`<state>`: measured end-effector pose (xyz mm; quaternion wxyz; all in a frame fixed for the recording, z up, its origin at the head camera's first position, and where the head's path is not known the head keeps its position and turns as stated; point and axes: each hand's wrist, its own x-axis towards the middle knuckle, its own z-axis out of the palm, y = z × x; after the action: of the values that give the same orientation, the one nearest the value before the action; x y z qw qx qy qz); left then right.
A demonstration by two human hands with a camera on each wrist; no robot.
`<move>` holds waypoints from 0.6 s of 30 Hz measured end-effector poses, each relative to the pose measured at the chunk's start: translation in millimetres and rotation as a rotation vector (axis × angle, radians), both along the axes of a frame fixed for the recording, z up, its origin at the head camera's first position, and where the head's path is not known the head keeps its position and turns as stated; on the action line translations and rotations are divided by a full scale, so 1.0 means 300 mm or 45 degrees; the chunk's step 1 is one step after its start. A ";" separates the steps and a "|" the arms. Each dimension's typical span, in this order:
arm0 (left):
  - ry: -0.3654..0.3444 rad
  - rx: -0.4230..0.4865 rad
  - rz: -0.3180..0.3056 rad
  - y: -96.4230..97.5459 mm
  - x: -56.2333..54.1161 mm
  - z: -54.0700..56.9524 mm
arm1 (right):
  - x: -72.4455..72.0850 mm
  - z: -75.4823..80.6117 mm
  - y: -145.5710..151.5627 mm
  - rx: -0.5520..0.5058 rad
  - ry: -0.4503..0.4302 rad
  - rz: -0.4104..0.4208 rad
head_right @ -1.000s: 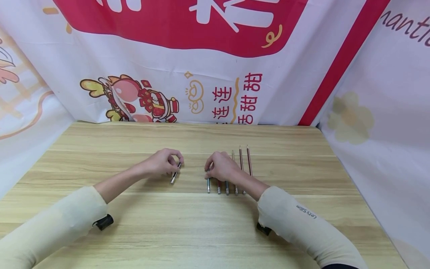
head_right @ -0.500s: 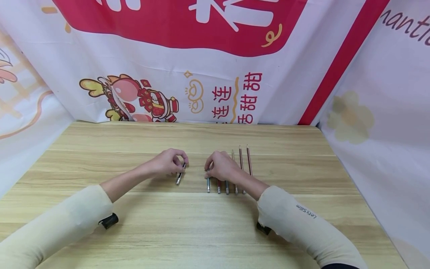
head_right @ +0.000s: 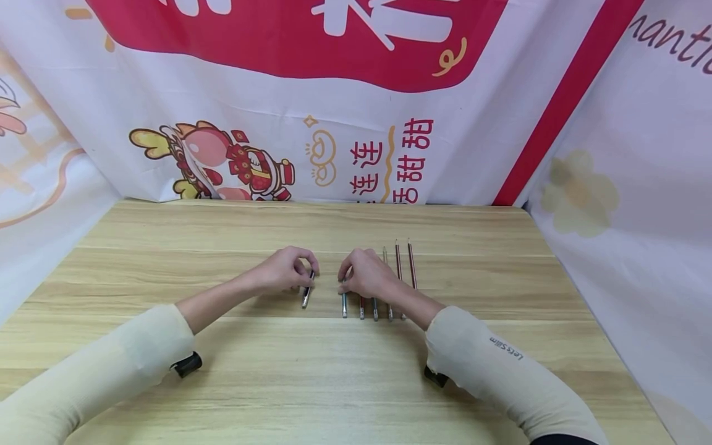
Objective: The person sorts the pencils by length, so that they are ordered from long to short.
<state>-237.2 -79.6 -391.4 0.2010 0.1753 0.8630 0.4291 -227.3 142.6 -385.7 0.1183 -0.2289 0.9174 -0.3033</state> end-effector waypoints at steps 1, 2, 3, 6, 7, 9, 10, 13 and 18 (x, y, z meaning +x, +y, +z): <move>-0.001 0.000 0.002 0.003 0.001 0.001 | -0.001 0.001 0.000 0.002 -0.003 0.000; -0.002 0.001 0.003 0.005 0.002 0.002 | -0.002 0.000 0.000 0.003 -0.002 0.000; -0.002 -0.001 0.002 0.007 0.003 0.002 | -0.002 0.000 0.000 0.004 -0.003 0.001; -0.004 -0.004 0.002 0.012 0.002 -0.001 | -0.004 0.001 0.001 0.011 -0.006 0.000; -0.003 -0.008 0.004 0.014 0.002 -0.002 | -0.004 0.002 0.001 0.013 -0.007 0.000; -0.002 -0.012 0.010 0.019 0.002 -0.004 | -0.003 0.003 0.001 0.014 -0.008 0.001; -0.001 -0.013 0.014 0.022 0.002 -0.005 | -0.003 0.003 0.000 0.014 -0.009 0.001; -0.007 -0.013 0.025 0.030 0.003 -0.007 | -0.003 0.003 0.000 0.010 -0.011 0.002; -0.005 -0.004 0.036 0.045 0.006 -0.012 | -0.002 0.002 -0.001 0.009 -0.009 0.005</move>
<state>-235.3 -66.2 -394.9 0.1968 0.1617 0.8657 0.4310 -227.7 142.5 -385.2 0.1229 -0.2291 0.9176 -0.3006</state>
